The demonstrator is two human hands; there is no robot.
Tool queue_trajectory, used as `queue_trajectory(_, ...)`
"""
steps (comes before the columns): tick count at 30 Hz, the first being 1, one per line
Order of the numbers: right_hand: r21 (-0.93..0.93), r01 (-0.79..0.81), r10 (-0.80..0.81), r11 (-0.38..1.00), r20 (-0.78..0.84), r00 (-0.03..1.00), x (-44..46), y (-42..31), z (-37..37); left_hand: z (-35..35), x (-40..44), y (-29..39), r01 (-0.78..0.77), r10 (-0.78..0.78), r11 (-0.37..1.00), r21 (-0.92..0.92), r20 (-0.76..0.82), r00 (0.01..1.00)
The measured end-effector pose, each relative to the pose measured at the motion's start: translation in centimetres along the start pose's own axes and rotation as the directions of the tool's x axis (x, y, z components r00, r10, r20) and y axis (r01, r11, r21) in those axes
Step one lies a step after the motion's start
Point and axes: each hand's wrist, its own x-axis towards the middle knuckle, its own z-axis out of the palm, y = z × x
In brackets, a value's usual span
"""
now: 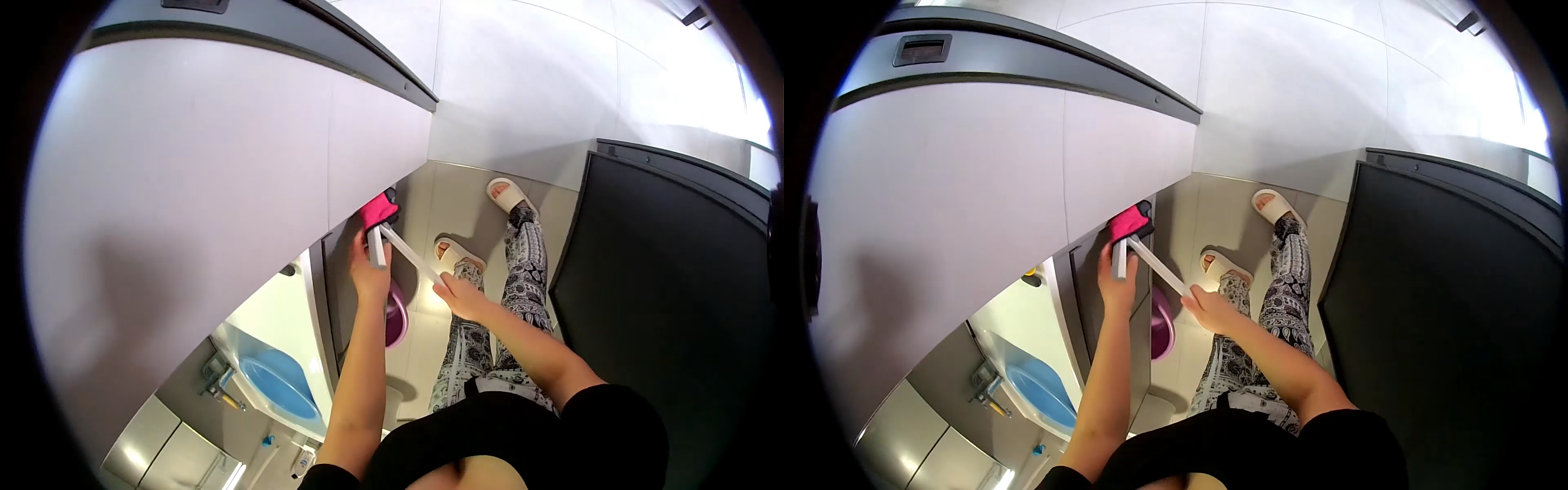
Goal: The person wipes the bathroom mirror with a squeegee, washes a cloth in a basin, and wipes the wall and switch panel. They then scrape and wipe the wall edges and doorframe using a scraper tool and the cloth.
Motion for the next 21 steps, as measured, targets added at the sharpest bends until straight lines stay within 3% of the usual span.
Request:
queue_trajectory(2, 0.044, 0.036, -0.035, 0.998, -0.04, 0.999, -2.1, 0.1, 0.1, 0.6, -0.4, -0.1, -0.169, 0.171, 0.983, 0.073, -0.019, 0.985)
queue_trajectory(4, 0.076, 0.018, -0.017, 0.997, -0.02, 1.0, -3.7, 0.0, -0.1, 1.1, -0.3, 0.4, -0.188, 0.19, 0.981, 0.037, -0.067, 0.979)
queue_trajectory(6, 0.114, 0.144, -0.131, 0.983, -0.113, 0.985, -4.8, 0.2, 0.2, 1.1, -0.3, 0.8, -0.282, 0.281, 0.957, -0.059, -0.035, 0.959)
queue_trajectory(7, 0.196, 0.115, -0.099, 0.974, -0.089, 0.991, -5.3, 0.4, 0.1, 1.4, -0.5, 0.6, -0.111, 0.123, 0.974, -0.197, 0.05, 0.991)
queue_trajectory(10, 0.198, 0.057, -0.031, 0.978, -0.131, 0.991, -7.6, 0.2, -1.3, 0.7, -0.7, 0.0, -0.159, 0.184, 0.973, -0.165, 0.15, 0.971)
queue_trajectory(12, 0.166, -0.067, 0.073, 0.984, -0.028, 0.997, -9.3, 1.2, -3.8, -1.2, -1.4, 1.8, -0.083, 0.109, 0.987, -0.14, 0.195, 0.975)
queue_trajectory(14, 0.041, -0.027, 0.031, 0.999, -0.098, 0.995, -11.8, 2.5, -7.1, -2.8, -1.2, 1.5, 0.224, -0.261, 0.834, -0.505, -0.002, 0.965)
queue_trajectory(15, 0.003, -0.036, 0.036, 0.999, -0.157, 0.987, -13.1, 2.7, -8.7, -4.2, -1.5, 3.3, 0.212, -0.26, 0.885, -0.416, -0.063, 0.964)
queue_trajectory(16, -0.034, -0.047, 0.039, 0.998, -0.211, 0.977, -14.3, 2.9, -10.0, -5.0, -1.6, 1.8, 0.048, -0.077, 0.947, -0.318, -0.08, 0.994)
queue_trajectory(17, -0.042, -0.04, 0.031, 0.998, -0.209, 0.977, -15.0, 3.0, -10.7, -5.7, -2.4, 2.9, -0.035, 0.024, 0.948, -0.316, -0.038, 0.999)
queue_trajectory(18, -0.003, 0.012, -0.012, 1.0, -0.315, 0.949, -15.6, 3.0, -11.3, -6.5, -3.3, 4.1, -0.12, 0.127, 0.941, -0.318, 0.004, 0.992)
queue_trajectory(19, 0.034, 0.069, -0.048, 0.997, -0.417, 0.907, -16.1, 2.8, -11.6, -7.5, -4.0, 3.7, -0.134, 0.183, 0.962, -0.24, 0.195, 0.964)
queue_trajectory(20, 0.027, 0.079, -0.06, 0.997, -0.417, 0.907, -16.1, 1.6, -11.8, -7.7, -5.5, 4.4, -0.01, 0.094, 0.971, -0.24, 0.344, 0.934)
queue_trajectory(21, -0.043, 0.212, -0.212, 0.976, -0.39, 0.896, -15.7, -0.9, -11.5, -7.4, -6.7, 4.4, -0.15, 0.229, 0.963, -0.223, 0.389, 0.893)
